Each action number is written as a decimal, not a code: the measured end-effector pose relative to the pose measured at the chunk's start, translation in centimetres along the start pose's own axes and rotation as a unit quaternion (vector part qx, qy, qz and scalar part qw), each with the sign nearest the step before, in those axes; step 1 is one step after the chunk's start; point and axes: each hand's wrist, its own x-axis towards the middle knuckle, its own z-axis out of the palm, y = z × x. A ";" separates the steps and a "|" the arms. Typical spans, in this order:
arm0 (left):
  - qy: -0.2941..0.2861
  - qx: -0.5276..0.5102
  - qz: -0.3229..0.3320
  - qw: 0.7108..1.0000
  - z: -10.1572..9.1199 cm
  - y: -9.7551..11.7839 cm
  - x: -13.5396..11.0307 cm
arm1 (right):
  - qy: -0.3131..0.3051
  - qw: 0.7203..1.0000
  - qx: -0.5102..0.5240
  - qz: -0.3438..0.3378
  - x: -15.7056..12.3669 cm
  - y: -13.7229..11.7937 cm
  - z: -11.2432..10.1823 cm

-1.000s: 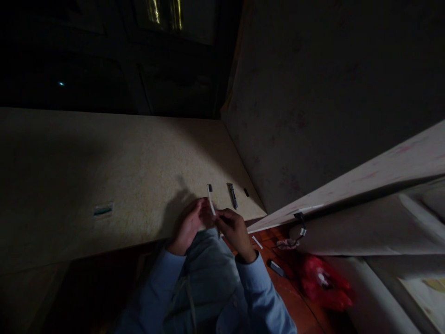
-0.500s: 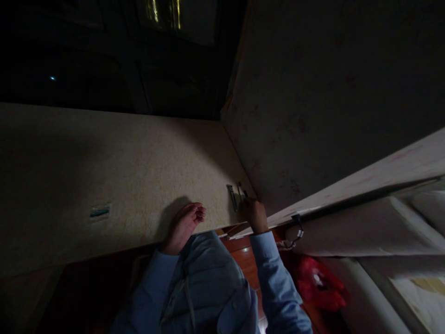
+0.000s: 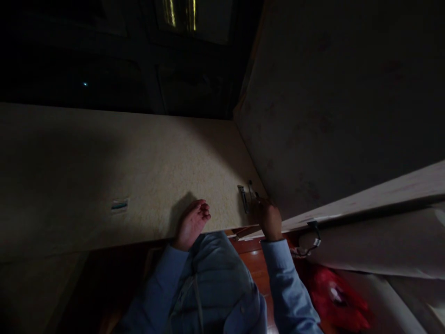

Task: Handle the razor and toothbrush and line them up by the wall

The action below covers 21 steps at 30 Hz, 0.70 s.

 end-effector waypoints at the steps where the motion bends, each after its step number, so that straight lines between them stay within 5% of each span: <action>1: 0.003 -0.001 0.005 1.000 0.0 0.0 0.0 | 0.014 1.000 0.019 -0.003 -0.4 -0.1 -0.2; 5: 0.007 0.002 0.017 1.000 0.2 0.0 -0.1 | 0.042 0.990 0.118 -0.072 -2.1 -2.2 0.2; 10: 0.015 0.057 0.051 0.997 0.3 -0.4 -0.4 | -0.062 0.951 0.230 -0.196 -2.9 -6.9 3.7; 13: 0.017 0.194 0.095 0.976 -0.2 -0.2 -0.6 | -0.077 0.951 0.207 -0.216 -2.7 -8.6 5.9; 18: 0.106 0.415 0.219 0.877 -3.9 4.4 -1.5 | -0.011 0.967 0.173 -0.188 -2.7 -8.6 7.4; 21: 0.219 0.551 0.341 0.729 -7.3 9.5 -2.6 | -0.002 0.956 0.191 -0.220 -3.0 -8.0 7.4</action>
